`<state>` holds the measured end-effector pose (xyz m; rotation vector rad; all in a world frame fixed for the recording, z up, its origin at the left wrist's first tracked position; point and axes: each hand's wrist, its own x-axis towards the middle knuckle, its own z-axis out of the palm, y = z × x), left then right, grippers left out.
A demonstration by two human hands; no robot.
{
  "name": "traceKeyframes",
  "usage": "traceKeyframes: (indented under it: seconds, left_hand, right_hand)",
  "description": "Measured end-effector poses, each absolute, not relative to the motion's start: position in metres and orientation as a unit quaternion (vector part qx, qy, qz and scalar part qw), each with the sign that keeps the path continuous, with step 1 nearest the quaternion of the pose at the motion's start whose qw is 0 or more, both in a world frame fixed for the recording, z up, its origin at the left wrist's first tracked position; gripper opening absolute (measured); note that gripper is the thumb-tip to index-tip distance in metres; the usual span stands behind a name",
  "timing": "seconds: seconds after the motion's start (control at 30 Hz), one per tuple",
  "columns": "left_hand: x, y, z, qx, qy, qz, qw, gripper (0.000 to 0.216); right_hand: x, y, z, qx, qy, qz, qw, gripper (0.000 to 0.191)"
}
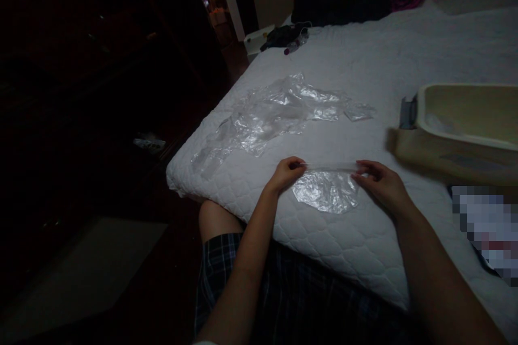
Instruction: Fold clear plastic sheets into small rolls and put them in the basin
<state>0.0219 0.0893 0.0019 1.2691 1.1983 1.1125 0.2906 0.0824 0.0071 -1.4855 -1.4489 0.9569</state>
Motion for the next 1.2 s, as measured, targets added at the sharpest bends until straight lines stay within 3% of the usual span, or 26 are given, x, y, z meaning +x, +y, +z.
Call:
traceKeyframes:
  seconds: [0.17, 0.4, 0.63, 0.93, 1.2]
  left_hand:
    - [0.022, 0.088, 0.004, 0.543, 0.476, 0.494, 0.485, 0.014]
    - [0.021, 0.087, 0.007, 0.554, 0.454, 0.520, 0.465, 0.005]
    - [0.005, 0.087, 0.014, 0.639, 0.415, 0.452, 0.463, 0.010]
    - [-0.006, 0.064, 0.012, 0.825, 0.400, 0.322, 0.235, 0.015]
    - [-0.012, 0.039, 0.010, 0.921, 0.310, 0.224, 0.078, 0.036]
  right_hand:
    - [0.289, 0.080, 0.005, -0.597, -0.579, 0.353, 0.429, 0.027]
    - [0.289, 0.078, 0.007, -0.582, -0.587, 0.338, 0.450, 0.025]
    - [0.291, 0.077, 0.004, -0.567, -0.612, 0.334, 0.439, 0.021]
    - [0.291, 0.075, 0.006, -0.533, -0.646, 0.317, 0.446, 0.008]
    - [0.292, 0.071, 0.000, -0.532, -0.681, 0.267, 0.426, 0.016]
